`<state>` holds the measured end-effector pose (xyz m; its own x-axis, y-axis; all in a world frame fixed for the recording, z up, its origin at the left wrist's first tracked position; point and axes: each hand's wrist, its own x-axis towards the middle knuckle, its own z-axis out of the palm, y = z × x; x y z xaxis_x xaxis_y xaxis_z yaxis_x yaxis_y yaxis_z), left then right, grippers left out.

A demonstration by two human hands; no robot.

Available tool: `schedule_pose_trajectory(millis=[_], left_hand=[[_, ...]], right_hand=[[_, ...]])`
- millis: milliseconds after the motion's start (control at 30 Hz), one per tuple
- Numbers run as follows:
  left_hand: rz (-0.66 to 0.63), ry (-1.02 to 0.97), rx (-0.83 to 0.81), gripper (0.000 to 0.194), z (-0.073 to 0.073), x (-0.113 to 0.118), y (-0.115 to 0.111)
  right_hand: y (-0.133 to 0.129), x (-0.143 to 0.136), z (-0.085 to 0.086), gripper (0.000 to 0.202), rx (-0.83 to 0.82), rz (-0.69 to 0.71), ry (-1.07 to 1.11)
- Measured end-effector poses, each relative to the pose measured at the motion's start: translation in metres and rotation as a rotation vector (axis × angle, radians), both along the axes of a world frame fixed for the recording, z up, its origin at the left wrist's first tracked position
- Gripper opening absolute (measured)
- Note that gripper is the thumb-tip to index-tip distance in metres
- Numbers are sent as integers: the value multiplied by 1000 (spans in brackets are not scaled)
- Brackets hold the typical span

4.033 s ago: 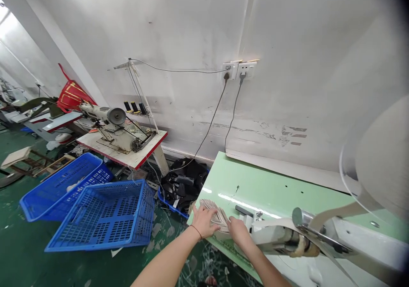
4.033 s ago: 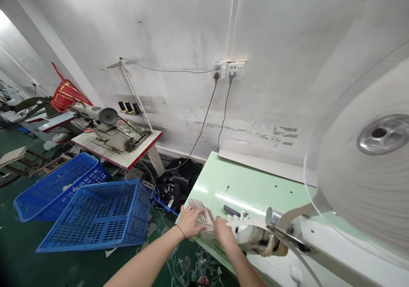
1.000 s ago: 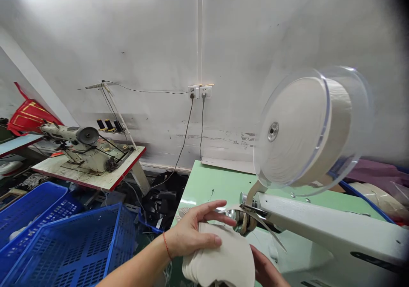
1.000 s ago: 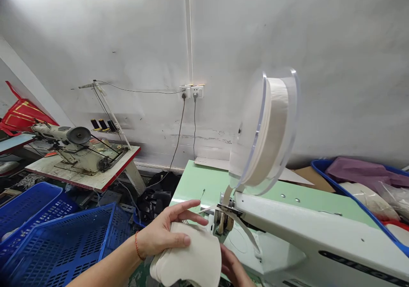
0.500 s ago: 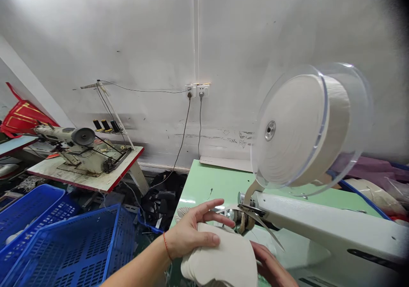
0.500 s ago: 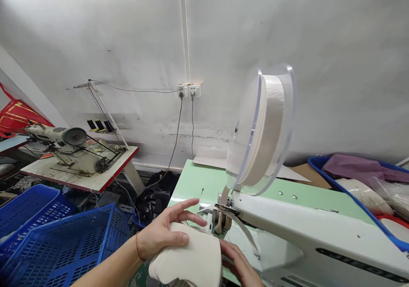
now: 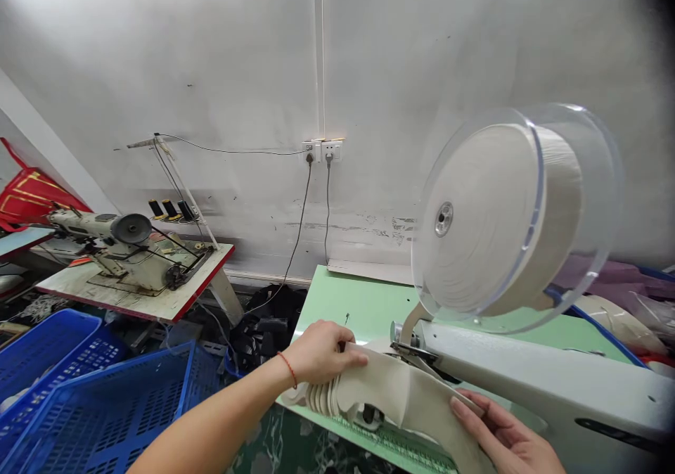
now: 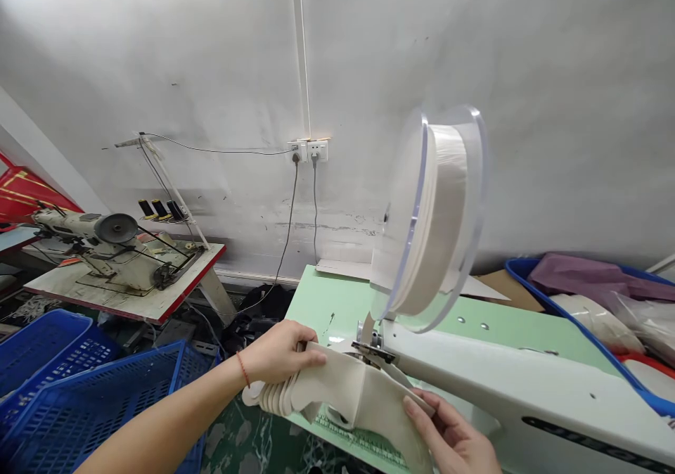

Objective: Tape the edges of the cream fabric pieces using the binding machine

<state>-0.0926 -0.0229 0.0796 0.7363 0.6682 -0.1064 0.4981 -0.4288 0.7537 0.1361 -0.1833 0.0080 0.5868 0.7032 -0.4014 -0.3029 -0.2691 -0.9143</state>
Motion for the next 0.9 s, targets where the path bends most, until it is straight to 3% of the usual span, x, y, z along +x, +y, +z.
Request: schedule_pose_trajectory(millis=[133,333,500,700,800,900], left_hand=[[-108,-85,-289,46,-32,10,24],[-123,-196,-518,52,-66,15,36],[-125,-257,-643,55,-75,20,41],[7,-257,-808,62,-86,34,47],[58,-294,-821,65,-96,34,38],[85,-356,-818,65,-102,20,19]], right_hand=[[13,-14,-8,58,52,-110,177],[26,-14,-13,64,105,-196,264],[31,-5,-22,57,116,-201,295],[48,3,-32,46,149,-293,359],[52,5,-30,39,148,-307,413],[41,-5,-38,34,150,-318,477]])
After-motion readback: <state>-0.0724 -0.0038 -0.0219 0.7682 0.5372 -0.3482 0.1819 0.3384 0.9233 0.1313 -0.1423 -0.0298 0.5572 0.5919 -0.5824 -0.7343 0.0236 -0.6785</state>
